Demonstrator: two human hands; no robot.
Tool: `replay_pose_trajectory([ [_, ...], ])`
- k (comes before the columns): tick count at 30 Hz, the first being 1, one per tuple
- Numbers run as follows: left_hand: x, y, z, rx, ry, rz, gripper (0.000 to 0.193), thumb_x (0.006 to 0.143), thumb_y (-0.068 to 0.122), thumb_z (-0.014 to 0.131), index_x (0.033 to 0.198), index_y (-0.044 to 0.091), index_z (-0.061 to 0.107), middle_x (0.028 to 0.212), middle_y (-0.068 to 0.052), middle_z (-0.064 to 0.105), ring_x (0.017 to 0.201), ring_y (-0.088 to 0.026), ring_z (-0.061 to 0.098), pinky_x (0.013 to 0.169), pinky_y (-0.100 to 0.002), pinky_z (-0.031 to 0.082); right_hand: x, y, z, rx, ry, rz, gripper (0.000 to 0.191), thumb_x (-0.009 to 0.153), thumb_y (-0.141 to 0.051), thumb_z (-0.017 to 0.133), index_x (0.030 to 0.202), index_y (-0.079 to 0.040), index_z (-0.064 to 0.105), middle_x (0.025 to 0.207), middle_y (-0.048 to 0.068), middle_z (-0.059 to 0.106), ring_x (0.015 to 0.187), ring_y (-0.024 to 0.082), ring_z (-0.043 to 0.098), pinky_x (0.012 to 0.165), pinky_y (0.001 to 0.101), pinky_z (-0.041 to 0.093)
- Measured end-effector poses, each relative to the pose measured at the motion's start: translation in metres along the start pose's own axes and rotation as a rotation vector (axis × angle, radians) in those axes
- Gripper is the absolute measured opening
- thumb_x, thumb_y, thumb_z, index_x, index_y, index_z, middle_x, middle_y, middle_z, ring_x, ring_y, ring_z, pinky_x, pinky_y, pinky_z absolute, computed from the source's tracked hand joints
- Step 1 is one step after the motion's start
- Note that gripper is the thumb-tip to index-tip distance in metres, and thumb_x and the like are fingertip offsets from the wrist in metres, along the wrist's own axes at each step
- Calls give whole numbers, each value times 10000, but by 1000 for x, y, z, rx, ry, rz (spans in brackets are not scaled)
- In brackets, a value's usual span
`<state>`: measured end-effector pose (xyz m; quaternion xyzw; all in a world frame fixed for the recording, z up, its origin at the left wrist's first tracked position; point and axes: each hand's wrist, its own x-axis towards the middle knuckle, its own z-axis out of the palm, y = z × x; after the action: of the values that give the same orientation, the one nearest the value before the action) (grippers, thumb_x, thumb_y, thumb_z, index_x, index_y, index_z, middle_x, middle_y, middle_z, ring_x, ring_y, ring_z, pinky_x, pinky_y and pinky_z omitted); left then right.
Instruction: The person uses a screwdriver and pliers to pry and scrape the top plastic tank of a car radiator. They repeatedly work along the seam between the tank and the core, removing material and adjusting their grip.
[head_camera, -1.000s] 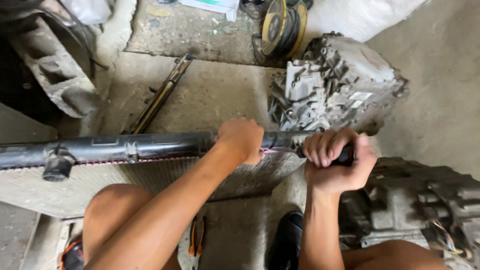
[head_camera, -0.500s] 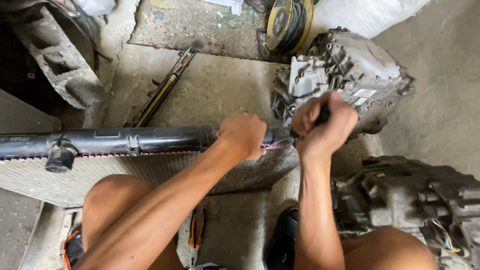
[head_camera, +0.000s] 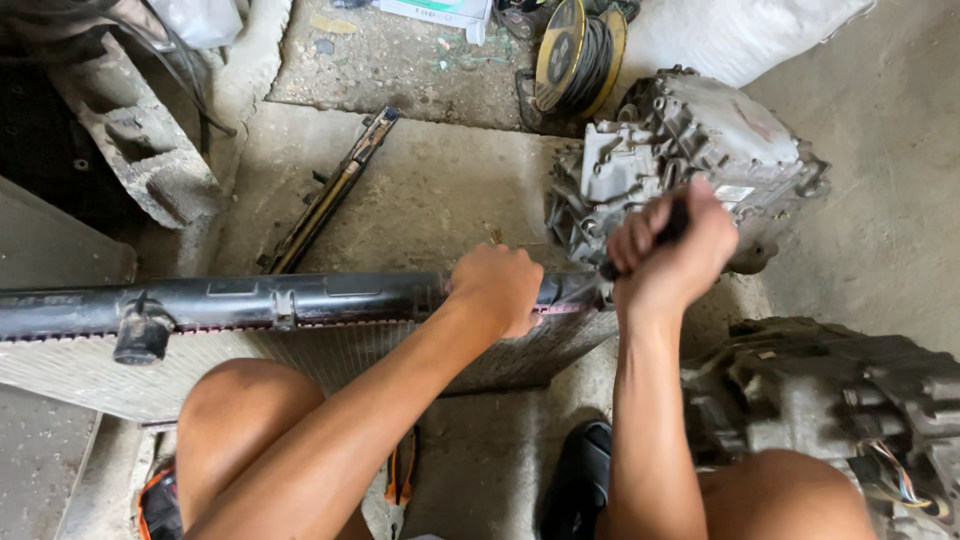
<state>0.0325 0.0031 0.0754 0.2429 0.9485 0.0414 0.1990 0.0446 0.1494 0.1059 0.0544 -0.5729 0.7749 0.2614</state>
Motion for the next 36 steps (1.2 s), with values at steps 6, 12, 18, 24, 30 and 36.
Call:
replay_pose_trajectory([
  [6,9,-9,-4,-17,54,-10,508,828,489,798,1140,91,757,1175,-101,730,1072,-320,714,759,-489,636,-37,2,-5,55,-162,-206,473,1074,-384,479,734,-69,389,526,58,337,416,114,283,379,283,245],
  [12,13,-6,-4,-8,28,-13,492,826,463,804,1152,99,755,1182,-104,727,1070,-330,712,798,-477,618,-22,10,-13,65,-160,-171,487,1063,-379,453,689,-76,382,528,4,338,401,110,279,359,293,235],
  [18,6,0,1,-20,-30,-25,427,882,434,759,1140,94,772,1162,-116,756,1035,-331,728,762,-482,646,29,33,10,-121,54,170,470,1020,-361,561,631,-147,408,498,-34,357,372,105,311,337,294,213],
  [24,10,0,6,23,174,43,521,747,506,833,1082,116,750,1142,-136,707,1092,-346,675,863,-491,581,77,45,26,-211,-88,403,377,963,-368,578,688,-137,461,506,-23,377,362,119,340,340,317,269],
  [30,9,-2,9,-4,67,-2,466,848,483,779,1109,97,756,1166,-134,736,1120,-344,698,876,-514,605,64,-6,-18,104,-181,417,362,1002,-356,507,737,-118,446,568,-1,378,460,142,328,429,330,264],
  [36,5,1,1,4,24,-35,480,847,495,781,1118,100,757,1143,-127,736,1078,-346,706,820,-501,622,6,-17,-24,159,-101,199,429,1003,-374,480,681,-104,387,513,15,309,420,149,242,414,336,204],
])
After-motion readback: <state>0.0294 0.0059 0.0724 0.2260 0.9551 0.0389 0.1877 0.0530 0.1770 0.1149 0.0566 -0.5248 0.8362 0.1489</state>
